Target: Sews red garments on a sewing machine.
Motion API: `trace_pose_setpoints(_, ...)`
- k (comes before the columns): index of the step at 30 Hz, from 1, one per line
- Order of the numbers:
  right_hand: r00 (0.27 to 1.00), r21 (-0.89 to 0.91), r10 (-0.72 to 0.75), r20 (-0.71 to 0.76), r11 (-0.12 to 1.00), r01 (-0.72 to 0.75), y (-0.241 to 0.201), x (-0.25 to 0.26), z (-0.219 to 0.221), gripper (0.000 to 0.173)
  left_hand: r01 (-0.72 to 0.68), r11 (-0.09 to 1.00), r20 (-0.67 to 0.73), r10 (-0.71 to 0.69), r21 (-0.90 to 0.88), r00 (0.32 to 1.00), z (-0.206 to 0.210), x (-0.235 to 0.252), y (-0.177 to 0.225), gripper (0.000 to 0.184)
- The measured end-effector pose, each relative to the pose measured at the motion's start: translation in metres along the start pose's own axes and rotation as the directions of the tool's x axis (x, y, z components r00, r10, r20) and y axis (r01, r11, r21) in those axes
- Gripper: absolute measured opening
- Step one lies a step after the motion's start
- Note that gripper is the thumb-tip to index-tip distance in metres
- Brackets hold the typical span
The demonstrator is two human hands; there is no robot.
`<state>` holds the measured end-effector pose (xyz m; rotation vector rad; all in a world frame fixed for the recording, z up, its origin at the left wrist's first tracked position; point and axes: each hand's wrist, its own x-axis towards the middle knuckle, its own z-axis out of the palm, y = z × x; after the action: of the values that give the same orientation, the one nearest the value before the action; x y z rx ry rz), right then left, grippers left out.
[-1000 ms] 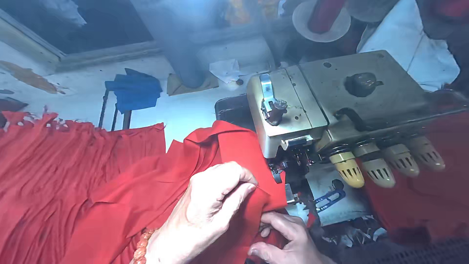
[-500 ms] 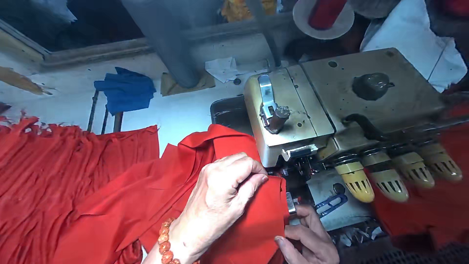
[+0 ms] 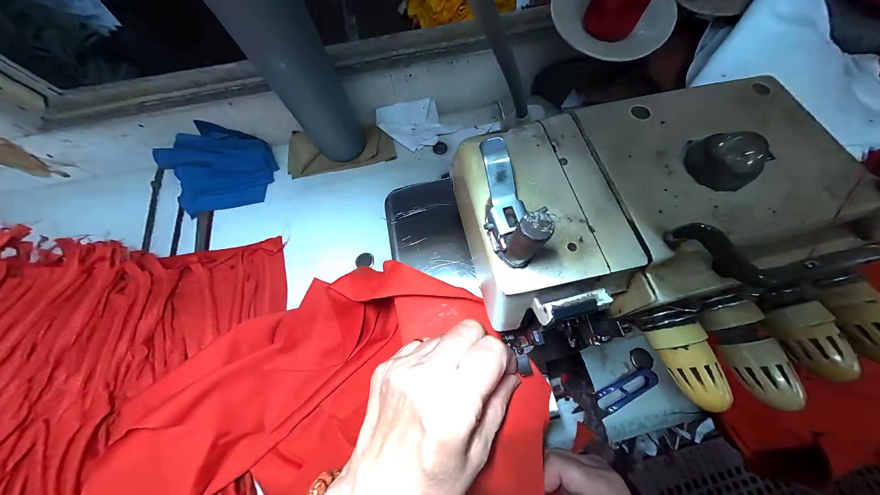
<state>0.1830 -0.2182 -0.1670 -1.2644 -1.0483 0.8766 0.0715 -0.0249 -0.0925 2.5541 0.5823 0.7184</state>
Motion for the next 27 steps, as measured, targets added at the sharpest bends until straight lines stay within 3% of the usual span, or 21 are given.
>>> trace_pose_setpoints(2,0.996,0.056,0.083,-0.026,0.995,-0.082,0.000,-0.003,-0.001,0.006,-0.037,0.994,-0.049,0.042,0.101,0.998,0.003,-0.001,0.004,0.019)
trace_pose_setpoints(4,0.989,0.121,0.141,-0.037,0.983,-0.136,-0.005,-0.004,-0.002,0.018,-0.081,0.977,-0.057,0.094,0.199,0.994,0.003,-0.003,0.010,0.016)
trace_pose_setpoints(7,0.990,0.115,0.133,-0.046,0.985,-0.127,-0.009,-0.004,-0.008,0.018,-0.088,0.964,-0.008,0.093,0.252,0.996,-0.003,-0.009,0.019,0.019)
trace_pose_setpoints(10,0.993,0.104,0.107,-0.050,0.989,-0.102,-0.013,0.001,-0.012,0.015,-0.090,0.962,-0.014,0.097,0.257,0.995,-0.002,-0.010,0.014,0.022)
trace_pose_setpoints(14,0.995,0.106,0.052,-0.080,0.993,-0.044,-0.023,0.018,-0.015,0.014,-0.080,0.969,-0.136,0.114,0.235,0.984,0.002,0.005,0.000,0.020)
trace_pose_setpoints(19,0.984,0.000,0.007,-0.177,1.000,-0.007,-0.036,0.047,-0.011,0.015,-0.081,0.957,-0.191,0.137,0.277,0.972,0.005,0.025,-0.028,0.020)
trace_pose_setpoints(27,0.967,-0.068,-0.002,-0.255,0.998,-0.016,-0.042,0.056,-0.006,0.019,0.064,0.964,-0.341,0.028,0.257,0.939,-0.002,0.039,-0.048,0.023)
